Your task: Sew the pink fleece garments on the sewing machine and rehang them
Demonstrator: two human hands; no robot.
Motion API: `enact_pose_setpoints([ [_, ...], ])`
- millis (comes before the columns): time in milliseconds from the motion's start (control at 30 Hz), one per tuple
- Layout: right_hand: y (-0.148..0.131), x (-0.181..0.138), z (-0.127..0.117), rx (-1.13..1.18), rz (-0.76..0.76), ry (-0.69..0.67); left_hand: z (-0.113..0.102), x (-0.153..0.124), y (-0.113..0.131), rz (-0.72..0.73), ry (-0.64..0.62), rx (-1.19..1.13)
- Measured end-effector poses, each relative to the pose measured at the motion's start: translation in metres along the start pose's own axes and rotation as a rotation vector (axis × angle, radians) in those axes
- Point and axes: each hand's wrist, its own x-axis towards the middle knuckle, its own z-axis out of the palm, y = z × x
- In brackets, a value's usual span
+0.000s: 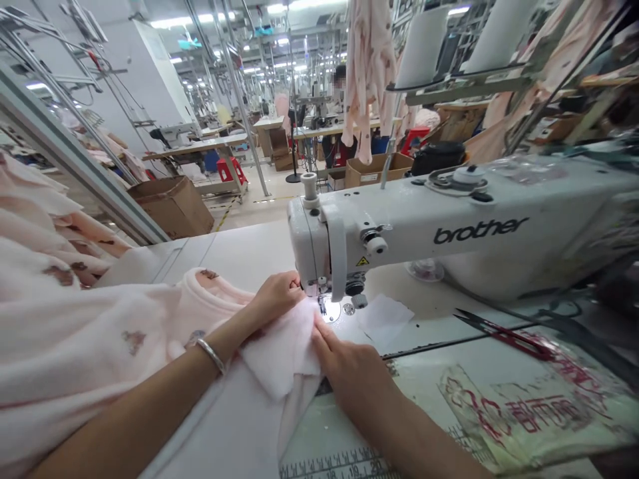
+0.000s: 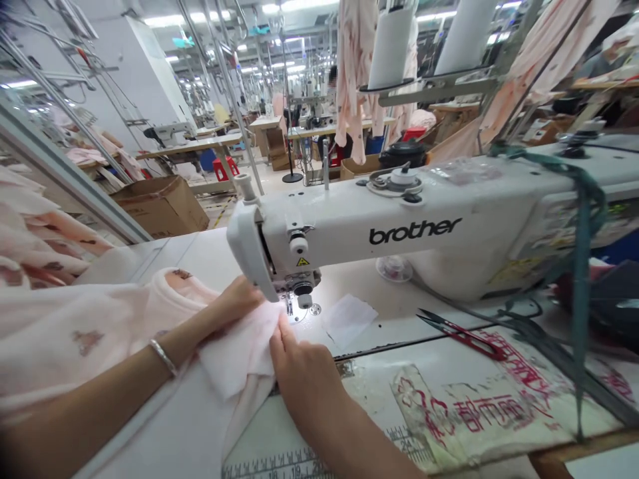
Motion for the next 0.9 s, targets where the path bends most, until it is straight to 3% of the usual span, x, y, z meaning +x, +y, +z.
enact_pose_setpoints([
  [67,-0.001,-0.001,-0.008,0.037,0.012,0.081,-0.011,-0.013,0.003,-0.008,0.035,0.045],
  [167,-0.015,-0.01,-0.025,0.246,-0.059,0.363,-0.045,-0.059,0.021,-0.012,0.087,0.068],
  [267,-0.041,-0.026,-0.042,0.634,-0.178,0.591,-0.077,-0.123,0.052,-0.017,0.006,-0.205],
  [333,-0.054,-0.036,-0.051,0.877,-0.162,0.627,-0.087,-0.16,0.069,-0.049,-0.044,-0.419],
  [400,-0.059,-0.044,-0.059,1.174,-0.033,0.566,-0.087,-0.182,0.078,-0.095,-0.06,-0.525],
  [500,-0.048,-0.049,-0.07,1.641,0.179,0.251,-0.084,-0.192,0.077,-0.172,-0.051,-0.574],
  [567,-0.037,-0.051,-0.077,1.817,0.267,0.117,-0.082,-0.192,0.075,-0.204,-0.063,-0.6],
  [700,-0.031,-0.058,-0.084,1.836,0.345,0.1,-0.079,-0.19,0.082,-0.206,-0.108,-0.608],
  [800,-0.022,-0.061,-0.074,1.718,0.273,0.08,-0.074,-0.182,0.083,-0.195,-0.11,-0.549],
  [900,0.024,-0.052,-0.049,1.185,0.164,0.134,-0.074,-0.161,0.058,-0.159,0.041,-0.261],
])
